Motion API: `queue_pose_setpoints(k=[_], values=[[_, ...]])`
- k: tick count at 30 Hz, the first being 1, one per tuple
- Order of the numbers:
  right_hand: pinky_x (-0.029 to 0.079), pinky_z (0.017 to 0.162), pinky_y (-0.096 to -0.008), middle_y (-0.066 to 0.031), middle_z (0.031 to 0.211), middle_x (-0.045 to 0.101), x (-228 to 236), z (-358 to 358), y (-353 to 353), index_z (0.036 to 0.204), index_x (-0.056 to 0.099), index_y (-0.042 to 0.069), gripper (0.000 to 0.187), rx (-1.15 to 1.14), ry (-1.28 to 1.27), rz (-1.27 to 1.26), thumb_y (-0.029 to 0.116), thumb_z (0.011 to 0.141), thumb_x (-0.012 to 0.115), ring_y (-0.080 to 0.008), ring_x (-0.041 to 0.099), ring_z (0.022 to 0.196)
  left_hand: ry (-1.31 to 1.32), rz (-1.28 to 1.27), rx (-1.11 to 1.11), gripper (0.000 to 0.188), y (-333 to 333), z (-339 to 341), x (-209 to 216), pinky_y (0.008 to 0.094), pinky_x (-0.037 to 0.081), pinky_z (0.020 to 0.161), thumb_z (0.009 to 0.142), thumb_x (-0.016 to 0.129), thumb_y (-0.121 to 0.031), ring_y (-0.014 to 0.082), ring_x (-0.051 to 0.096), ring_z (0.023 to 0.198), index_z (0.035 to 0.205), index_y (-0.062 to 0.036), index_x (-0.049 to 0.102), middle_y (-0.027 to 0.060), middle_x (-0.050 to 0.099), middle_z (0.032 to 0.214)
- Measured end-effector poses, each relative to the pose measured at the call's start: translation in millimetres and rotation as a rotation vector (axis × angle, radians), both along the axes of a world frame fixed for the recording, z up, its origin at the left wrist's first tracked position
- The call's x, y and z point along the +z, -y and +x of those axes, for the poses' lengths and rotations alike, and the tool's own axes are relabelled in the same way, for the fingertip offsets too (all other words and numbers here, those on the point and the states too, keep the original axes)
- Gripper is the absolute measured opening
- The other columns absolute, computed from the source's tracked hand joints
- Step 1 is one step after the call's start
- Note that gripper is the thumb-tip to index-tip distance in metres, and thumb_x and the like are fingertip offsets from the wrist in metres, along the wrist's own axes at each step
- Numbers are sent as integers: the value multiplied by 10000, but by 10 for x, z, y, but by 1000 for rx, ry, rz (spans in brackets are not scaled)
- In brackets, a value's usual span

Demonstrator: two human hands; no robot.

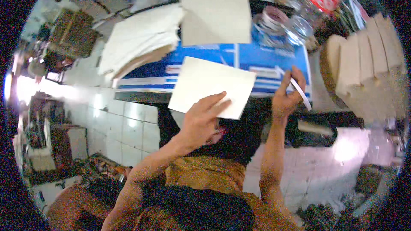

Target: The person applies adhesive strips from a roll to the edges of individual paper sheets and then places the sheets into a stack.

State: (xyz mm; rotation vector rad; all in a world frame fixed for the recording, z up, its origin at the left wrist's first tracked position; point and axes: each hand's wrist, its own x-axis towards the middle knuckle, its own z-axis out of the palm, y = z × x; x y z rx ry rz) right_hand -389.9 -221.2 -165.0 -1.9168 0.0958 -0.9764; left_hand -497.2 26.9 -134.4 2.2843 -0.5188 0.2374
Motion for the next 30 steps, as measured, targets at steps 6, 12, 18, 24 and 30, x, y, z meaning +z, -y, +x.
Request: queue_pose_setpoints(k=[6,12,18,24,30], values=[[545,892,-360,-87,1133,705,-105,26,37,1250,679,50,238,26,-22,-142,103,1025,624,-191,673,1022,564,-110,610,453,-1449,247,1699,461,468,1090,884,616,-45,294,596,1295,1334,-69,657,156,626,1408],[536,935,-386,-145,1135,730,-88,24,-19,1149,705,3,172,29,-44,-124,60,1002,635,-270,693,1013,906,-28,516,455,-2018,875,2396,458,423,1131,918,660,-153,331,555,1339,1358,-43,631,208,601,1420],[537,911,-385,-142,1115,732,-29,22,-2,1136,706,5,164,44,-45,-113,58,987,659,-277,692,1000,267,343,474,533,-1787,958,750,483,396,1154,911,754,-279,402,531,1346,1365,-32,622,232,599,1408],[523,888,-366,-109,1031,719,-67,-83,82,1166,694,34,216,12,34,-162,115,967,717,-222,662,924,222,5,-138,581,-127,860,905,448,416,1145,919,752,-309,364,538,1339,1415,-74,564,194,572,1430],[508,913,-299,-77,1115,665,62,-236,-104,1247,667,-1,293,59,21,110,82,969,714,-161,627,988,263,504,237,686,-346,1978,-89,503,339,1201,990,595,-492,427,427,1428,1477,-20,489,218,451,1555]])
